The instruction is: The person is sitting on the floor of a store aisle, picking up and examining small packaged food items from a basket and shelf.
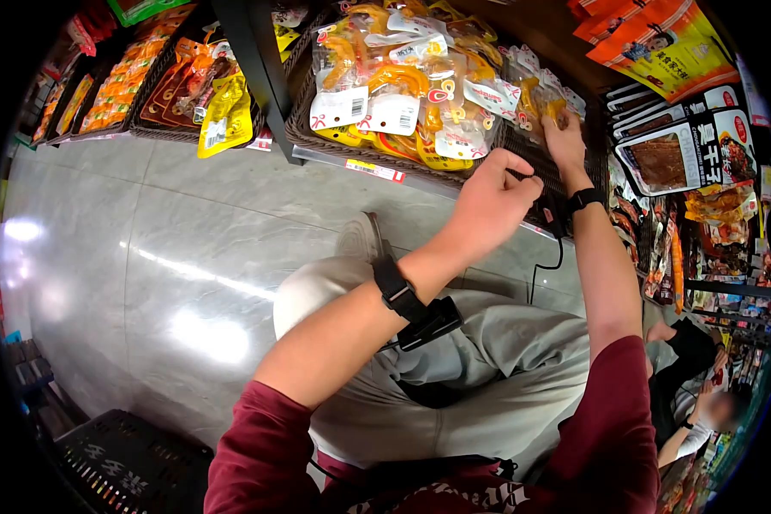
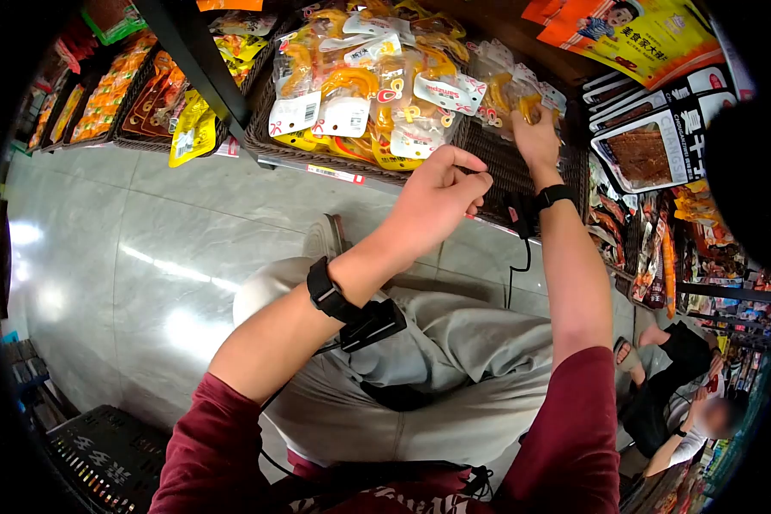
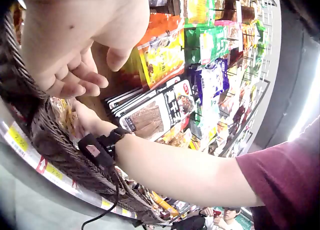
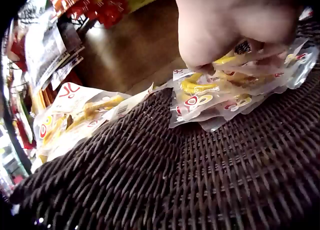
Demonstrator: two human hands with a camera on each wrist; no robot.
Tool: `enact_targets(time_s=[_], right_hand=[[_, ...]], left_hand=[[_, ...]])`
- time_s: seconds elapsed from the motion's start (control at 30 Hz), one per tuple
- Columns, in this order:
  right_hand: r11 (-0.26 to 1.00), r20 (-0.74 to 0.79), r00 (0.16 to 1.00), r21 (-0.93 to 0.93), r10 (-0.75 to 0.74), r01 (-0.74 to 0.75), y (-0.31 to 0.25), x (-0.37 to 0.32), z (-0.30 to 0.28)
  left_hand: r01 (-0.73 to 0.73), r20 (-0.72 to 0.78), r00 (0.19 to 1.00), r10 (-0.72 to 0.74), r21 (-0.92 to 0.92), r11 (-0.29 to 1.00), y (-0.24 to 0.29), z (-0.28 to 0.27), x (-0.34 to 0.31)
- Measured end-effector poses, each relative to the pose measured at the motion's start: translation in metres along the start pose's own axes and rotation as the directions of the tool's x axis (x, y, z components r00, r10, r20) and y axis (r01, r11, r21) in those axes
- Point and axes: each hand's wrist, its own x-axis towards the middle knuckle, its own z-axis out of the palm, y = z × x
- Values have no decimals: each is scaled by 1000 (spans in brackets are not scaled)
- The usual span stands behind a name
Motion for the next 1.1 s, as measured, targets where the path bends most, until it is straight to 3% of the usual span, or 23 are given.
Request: enact_targets(time_s=[0.1,0.23,0.3,0.4,0.43,0.5,0.57,0.6,0.63,0.7,0.77,0.83,0.9,0.97,1.1], right_hand=[[990,-38,999,142,-4,9,29,5,4],[919,-7,996,384,-91,87,67,-8,-4],[910,19,999,414,-42,30,61,-35,-25],[861,102,972,491,-211,135,56,-81,-49],[878,184,968,474,-173,67,61,-90,-50],[913,128,966,375,-224,162,67,-106,-39],[885,226,938,444,-264,142,60,-115,-37],[828,267,930,558,-252,65,53,-121,-42],[839,262,941,542,-214,40,38,-129,-49],[866,213,924,462,-316,190,34,-136,-45],[833,52,858,275,-511,480,27,-145,-45],[786,101,790,237,-605,572,29,-148,-42],[797,120,792,189,-598,573,32,-152,-40],[833,154,823,191,-548,519,25,-152,-46],[882,264,846,221,-464,415,24,-138,-35]], left_hand=[[-72,-35,997,71,-4,997,-13,-3,4],[-7,1,1000,7,75,997,-3,-9,-2],[35,3,999,-35,72,997,0,-11,-5],[70,21,997,-73,127,989,2,-11,-12],[81,35,995,-88,171,982,2,-11,-14],[112,75,988,-133,233,966,3,-9,-21],[97,169,973,-159,329,939,-4,-9,-26],[119,188,961,-202,376,919,-5,-8,-31],[129,186,958,-217,396,909,-8,-9,-36],[140,182,950,-254,478,867,-14,-13,-43],[162,164,944,-287,528,833,-19,-15,-45],[138,151,959,-240,489,861,-20,-13,-44],[101,173,959,-224,531,841,-23,-14,-39],[-36,179,981,-78,557,830,-26,-14,-36],[22,145,983,-112,513,858,-13,-3,-41]])
